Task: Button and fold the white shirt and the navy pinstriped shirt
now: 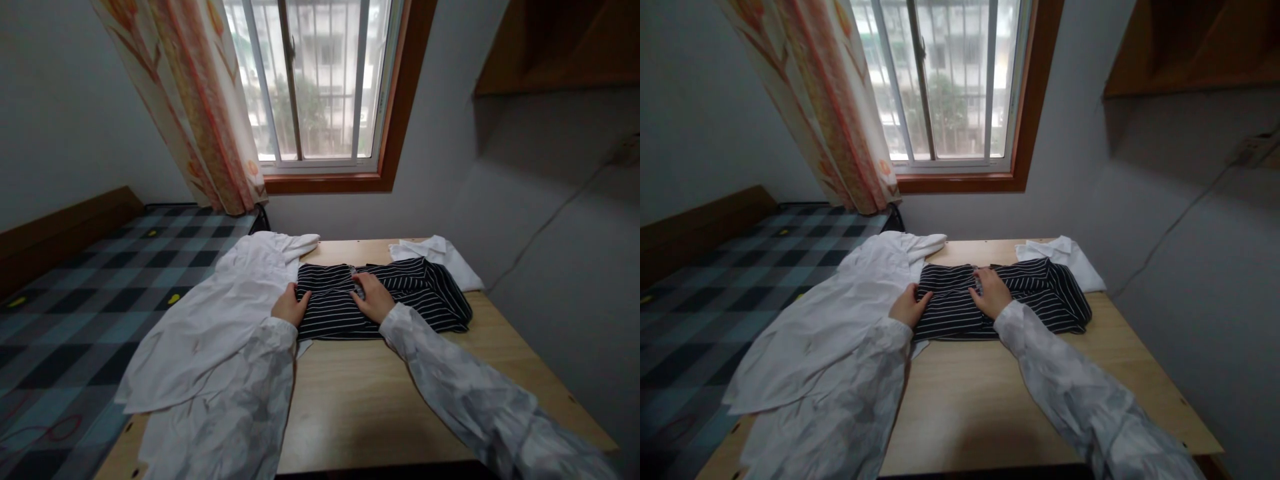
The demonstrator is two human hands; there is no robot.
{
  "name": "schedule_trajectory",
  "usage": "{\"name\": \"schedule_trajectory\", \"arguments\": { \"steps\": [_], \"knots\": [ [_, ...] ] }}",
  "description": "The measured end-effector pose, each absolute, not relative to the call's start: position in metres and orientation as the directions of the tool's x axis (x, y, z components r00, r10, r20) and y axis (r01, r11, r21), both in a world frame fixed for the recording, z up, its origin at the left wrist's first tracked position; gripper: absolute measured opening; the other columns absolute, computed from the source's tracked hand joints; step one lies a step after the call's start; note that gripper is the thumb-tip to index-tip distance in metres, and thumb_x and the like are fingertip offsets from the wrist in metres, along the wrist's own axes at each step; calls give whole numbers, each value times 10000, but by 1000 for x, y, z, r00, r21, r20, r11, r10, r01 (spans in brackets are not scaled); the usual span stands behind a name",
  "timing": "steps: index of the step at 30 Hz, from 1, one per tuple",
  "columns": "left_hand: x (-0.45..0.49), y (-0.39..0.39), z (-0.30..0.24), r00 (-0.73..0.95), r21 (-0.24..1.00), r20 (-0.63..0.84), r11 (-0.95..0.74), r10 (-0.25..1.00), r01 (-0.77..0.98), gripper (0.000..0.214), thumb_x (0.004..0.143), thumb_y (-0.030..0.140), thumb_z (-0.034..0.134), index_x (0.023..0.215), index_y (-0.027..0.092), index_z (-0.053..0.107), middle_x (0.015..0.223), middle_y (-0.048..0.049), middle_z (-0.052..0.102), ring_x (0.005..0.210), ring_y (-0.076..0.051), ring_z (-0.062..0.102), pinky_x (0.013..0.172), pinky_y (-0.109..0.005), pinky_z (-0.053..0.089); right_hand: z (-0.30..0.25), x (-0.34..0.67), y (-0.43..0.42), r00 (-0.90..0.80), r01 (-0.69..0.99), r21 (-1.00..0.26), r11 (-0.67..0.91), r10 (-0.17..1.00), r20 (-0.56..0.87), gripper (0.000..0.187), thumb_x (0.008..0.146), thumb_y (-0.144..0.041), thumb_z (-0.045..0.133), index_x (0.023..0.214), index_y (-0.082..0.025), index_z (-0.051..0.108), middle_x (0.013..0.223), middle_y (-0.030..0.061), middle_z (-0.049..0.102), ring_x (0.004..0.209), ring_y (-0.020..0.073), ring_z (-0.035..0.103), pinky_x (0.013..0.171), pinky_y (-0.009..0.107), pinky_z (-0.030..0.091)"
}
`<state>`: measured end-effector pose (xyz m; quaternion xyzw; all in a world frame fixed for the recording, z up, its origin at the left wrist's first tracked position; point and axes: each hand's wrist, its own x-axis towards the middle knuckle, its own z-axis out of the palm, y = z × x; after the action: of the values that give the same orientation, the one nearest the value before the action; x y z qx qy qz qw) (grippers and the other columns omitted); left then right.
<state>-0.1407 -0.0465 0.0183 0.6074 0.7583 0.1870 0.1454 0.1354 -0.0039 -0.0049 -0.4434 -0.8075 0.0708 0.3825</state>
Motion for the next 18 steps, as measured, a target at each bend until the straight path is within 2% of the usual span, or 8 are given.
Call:
{"name": "schedule_trajectory", "arguments": {
  "steps": [3,6,10,12,14,18],
  "knots": [
    [-138,-48,21,-237,457,15,204,971,866,377,1057,529,577,1284,228,595,1160,-111,796,1047,-285,761,807,-332,500,-15,145,-28,-341,656,-444,610,765,547,250,980,-236,648,1226,-192,629,1215,136,695,1123,301,628,1045,452,516],
    [-137,-50,22,-255,447,24,217,967,868,361,1065,523,554,1286,241,595,1187,-114,797,1079,-295,760,819,-337,504,-16,155,-38,-213,749,-453,483,824,525,183,1012,-376,661,1077,-206,659,1099,129,691,1059,313,622,992,453,513],
    [-136,-50,21,-252,445,44,207,967,871,363,1069,532,530,1278,242,592,1194,-123,796,1106,-306,758,828,-342,510,-11,162,-40,-154,830,-466,306,930,335,434,939,-652,728,822,-244,634,868,89,678,900,301,625,889,433,502],
    [-135,-50,21,-262,447,72,204,962,871,351,1071,526,523,1273,247,590,1214,-123,793,1110,-307,757,828,-342,511,-12,163,-39,-199,807,-498,318,940,278,412,879,-627,805,836,-248,651,879,72,694,906,292,635,881,419,500],
    [-135,-49,21,-276,455,91,206,957,866,328,1073,512,520,1261,252,590,1220,-118,792,1104,-304,758,827,-342,511,-16,161,-38,-239,755,-548,359,930,280,333,850,-523,854,888,-250,668,918,54,713,931,279,646,885,405,502],
    [-135,-49,21,-289,480,98,209,952,852,297,1076,482,520,1253,253,588,1202,-115,792,1093,-297,757,839,-342,513,-24,159,-39,-220,655,-663,363,931,292,232,869,-369,810,984,-245,651,918,26,711,858,239,645,836,374,520]
  ]
}}
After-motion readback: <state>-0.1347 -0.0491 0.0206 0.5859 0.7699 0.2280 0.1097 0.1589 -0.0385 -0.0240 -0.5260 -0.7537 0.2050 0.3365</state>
